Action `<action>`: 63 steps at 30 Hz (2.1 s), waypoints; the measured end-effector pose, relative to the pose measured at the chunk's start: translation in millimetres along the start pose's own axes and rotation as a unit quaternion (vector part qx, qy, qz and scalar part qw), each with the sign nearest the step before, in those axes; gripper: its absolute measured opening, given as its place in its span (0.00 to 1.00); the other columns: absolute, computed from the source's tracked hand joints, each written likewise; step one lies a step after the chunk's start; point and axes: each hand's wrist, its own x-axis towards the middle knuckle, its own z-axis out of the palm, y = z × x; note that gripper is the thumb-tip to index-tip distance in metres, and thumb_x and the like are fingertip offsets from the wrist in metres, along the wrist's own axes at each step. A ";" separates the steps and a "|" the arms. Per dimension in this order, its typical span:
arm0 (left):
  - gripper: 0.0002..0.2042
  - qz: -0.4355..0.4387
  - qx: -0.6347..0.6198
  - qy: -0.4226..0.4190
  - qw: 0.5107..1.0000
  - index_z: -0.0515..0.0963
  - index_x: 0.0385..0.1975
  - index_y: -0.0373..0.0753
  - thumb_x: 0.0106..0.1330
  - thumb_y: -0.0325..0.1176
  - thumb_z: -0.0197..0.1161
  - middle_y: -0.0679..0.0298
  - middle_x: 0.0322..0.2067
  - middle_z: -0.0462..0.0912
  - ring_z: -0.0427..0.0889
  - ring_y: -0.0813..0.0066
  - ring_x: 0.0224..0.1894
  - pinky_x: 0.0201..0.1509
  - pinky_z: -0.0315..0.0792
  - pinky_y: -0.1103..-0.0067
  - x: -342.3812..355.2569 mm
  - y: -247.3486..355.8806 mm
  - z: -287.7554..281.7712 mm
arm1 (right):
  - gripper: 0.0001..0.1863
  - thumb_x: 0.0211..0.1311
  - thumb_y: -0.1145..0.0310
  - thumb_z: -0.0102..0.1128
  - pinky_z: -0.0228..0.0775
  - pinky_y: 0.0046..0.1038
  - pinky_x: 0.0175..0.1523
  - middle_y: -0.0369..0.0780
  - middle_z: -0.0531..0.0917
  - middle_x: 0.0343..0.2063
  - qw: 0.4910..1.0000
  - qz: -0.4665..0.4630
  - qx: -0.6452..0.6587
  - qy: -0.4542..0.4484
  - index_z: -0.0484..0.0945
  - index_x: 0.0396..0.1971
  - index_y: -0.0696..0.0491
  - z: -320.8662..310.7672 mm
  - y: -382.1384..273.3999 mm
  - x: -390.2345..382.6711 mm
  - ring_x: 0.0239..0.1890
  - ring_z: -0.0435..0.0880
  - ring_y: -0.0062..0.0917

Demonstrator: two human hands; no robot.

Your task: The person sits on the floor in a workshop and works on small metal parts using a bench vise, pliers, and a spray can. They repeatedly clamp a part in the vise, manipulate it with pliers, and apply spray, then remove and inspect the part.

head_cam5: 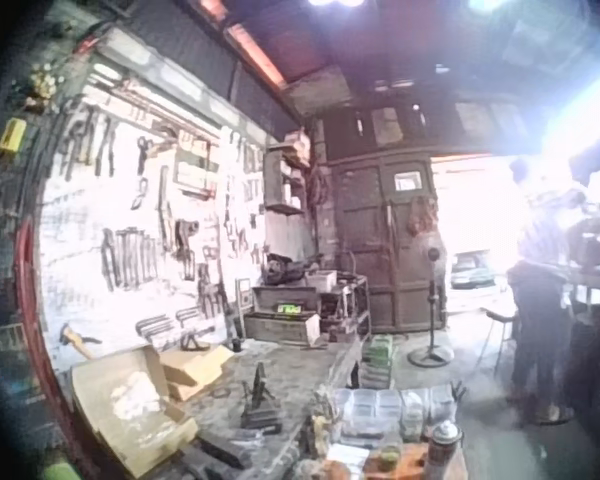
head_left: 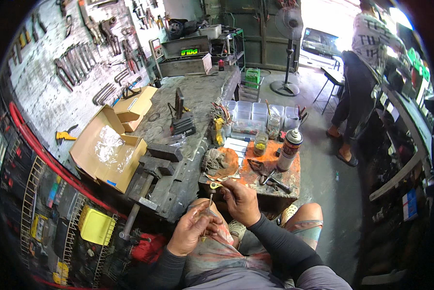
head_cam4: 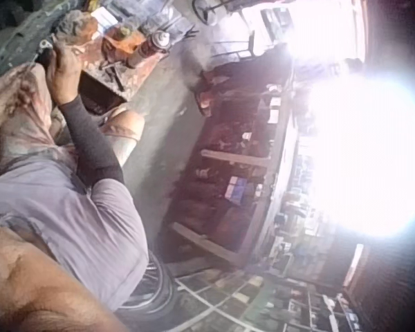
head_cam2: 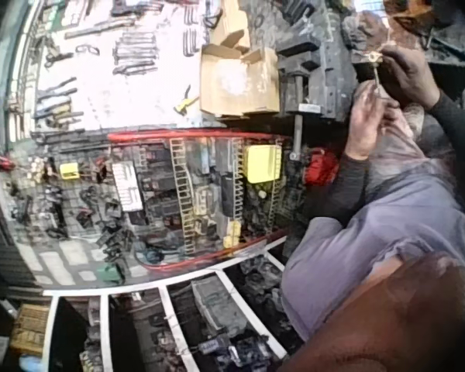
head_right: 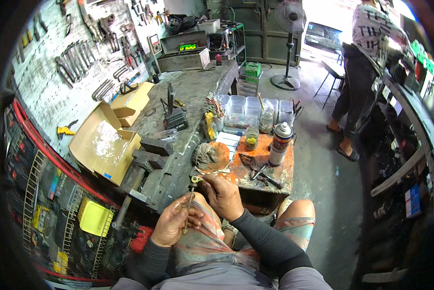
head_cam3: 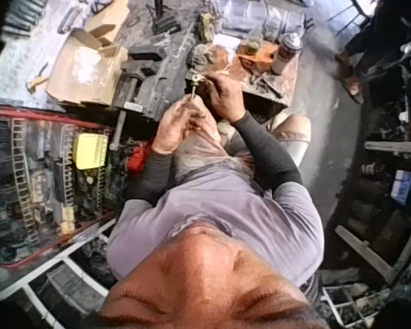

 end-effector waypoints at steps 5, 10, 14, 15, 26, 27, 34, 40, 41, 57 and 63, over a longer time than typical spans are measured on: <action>0.25 -0.018 0.214 0.057 0.975 0.69 0.78 0.35 0.84 0.31 0.61 0.66 0.39 0.85 0.81 0.84 0.38 0.37 0.79 0.83 7.9 -4.1 9.9 | 0.13 0.71 0.73 0.72 0.84 0.39 0.42 0.52 0.90 0.36 0.995 0.054 0.072 -0.036 0.84 0.52 0.58 -24.5 8.0 -7.7 0.37 0.93 0.45; 0.24 0.014 0.352 0.077 0.933 0.71 0.77 0.36 0.83 0.29 0.61 0.66 0.38 0.86 0.81 0.84 0.38 0.40 0.79 0.82 19.0 -9.5 10.6 | 0.15 0.74 0.74 0.68 0.84 0.34 0.43 0.50 0.90 0.39 0.969 0.129 0.194 -0.086 0.82 0.57 0.59 -38.8 19.5 -9.8 0.37 0.93 0.40; 0.24 0.134 0.399 0.110 0.901 0.72 0.74 0.32 0.82 0.29 0.63 0.64 0.44 0.86 0.82 0.84 0.41 0.47 0.80 0.81 36.9 -27.7 11.5 | 0.16 0.77 0.75 0.63 0.83 0.32 0.45 0.47 0.90 0.40 0.928 0.211 0.265 -0.156 0.80 0.60 0.59 -50.2 18.6 -4.2 0.37 0.90 0.33; 0.24 0.119 0.365 0.120 0.916 0.73 0.74 0.31 0.82 0.29 0.64 0.63 0.45 0.86 0.82 0.83 0.41 0.48 0.80 0.80 39.9 -25.3 22.5 | 0.15 0.79 0.74 0.62 0.83 0.31 0.45 0.46 0.89 0.40 0.932 0.201 0.248 -0.170 0.79 0.60 0.59 -52.2 20.5 -3.8 0.37 0.89 0.31; 0.13 0.070 0.497 0.111 0.858 0.83 0.49 0.29 0.81 0.36 0.67 0.67 0.30 0.84 0.78 0.84 0.30 0.33 0.74 0.79 69.0 -7.9 45.5 | 0.13 0.83 0.72 0.56 0.81 0.28 0.40 0.38 0.86 0.34 0.919 0.254 0.284 -0.104 0.77 0.60 0.62 -48.4 33.2 -10.4 0.32 0.85 0.21; 0.12 0.068 0.530 0.107 0.838 0.83 0.47 0.29 0.81 0.35 0.67 0.67 0.29 0.84 0.79 0.83 0.30 0.33 0.75 0.78 67.7 -5.7 45.2 | 0.13 0.84 0.72 0.56 0.81 0.28 0.41 0.38 0.85 0.34 0.912 0.277 0.289 -0.087 0.76 0.60 0.61 -48.6 34.2 -9.9 0.33 0.84 0.20; 0.08 0.153 0.671 0.156 0.709 0.87 0.42 0.34 0.70 0.31 0.73 0.52 0.34 0.89 0.90 0.53 0.34 0.39 0.81 0.65 41.6 27.3 65.7 | 0.13 0.81 0.74 0.59 0.82 0.33 0.53 0.45 0.89 0.43 0.964 0.168 0.155 -0.136 0.77 0.60 0.61 -43.6 39.0 -15.3 0.45 0.91 0.31; 0.08 0.217 0.731 0.121 0.636 0.87 0.39 0.36 0.62 0.27 0.77 0.54 0.34 0.88 0.88 0.51 0.35 0.38 0.80 0.64 34.6 39.8 65.4 | 0.13 0.72 0.78 0.64 0.84 0.37 0.51 0.48 0.90 0.42 0.979 0.108 0.138 -0.105 0.81 0.54 0.58 -43.8 30.3 -13.9 0.45 0.93 0.42; 0.08 0.220 0.733 0.121 0.633 0.87 0.39 0.36 0.61 0.27 0.77 0.54 0.34 0.88 0.88 0.51 0.35 0.38 0.80 0.64 33.6 40.6 66.2 | 0.13 0.72 0.78 0.65 0.84 0.37 0.50 0.48 0.90 0.42 0.980 0.102 0.140 -0.100 0.81 0.54 0.58 -43.8 30.0 -14.1 0.45 0.93 0.43; 0.08 0.268 0.730 0.114 0.618 0.87 0.38 0.40 0.60 0.28 0.77 0.60 0.34 0.86 0.87 0.54 0.36 0.41 0.80 0.63 34.7 42.7 54.0 | 0.13 0.72 0.74 0.68 0.86 0.39 0.51 0.50 0.91 0.43 0.983 0.039 0.148 -0.098 0.85 0.54 0.58 -43.0 31.0 -12.4 0.46 0.92 0.47; 0.09 0.270 0.735 0.108 0.613 0.88 0.39 0.40 0.59 0.28 0.78 0.60 0.34 0.87 0.88 0.54 0.36 0.40 0.80 0.63 34.9 42.9 53.3 | 0.13 0.71 0.74 0.68 0.86 0.40 0.51 0.50 0.91 0.43 0.983 0.043 0.154 -0.095 0.85 0.53 0.58 -43.8 29.5 -13.7 0.46 0.92 0.47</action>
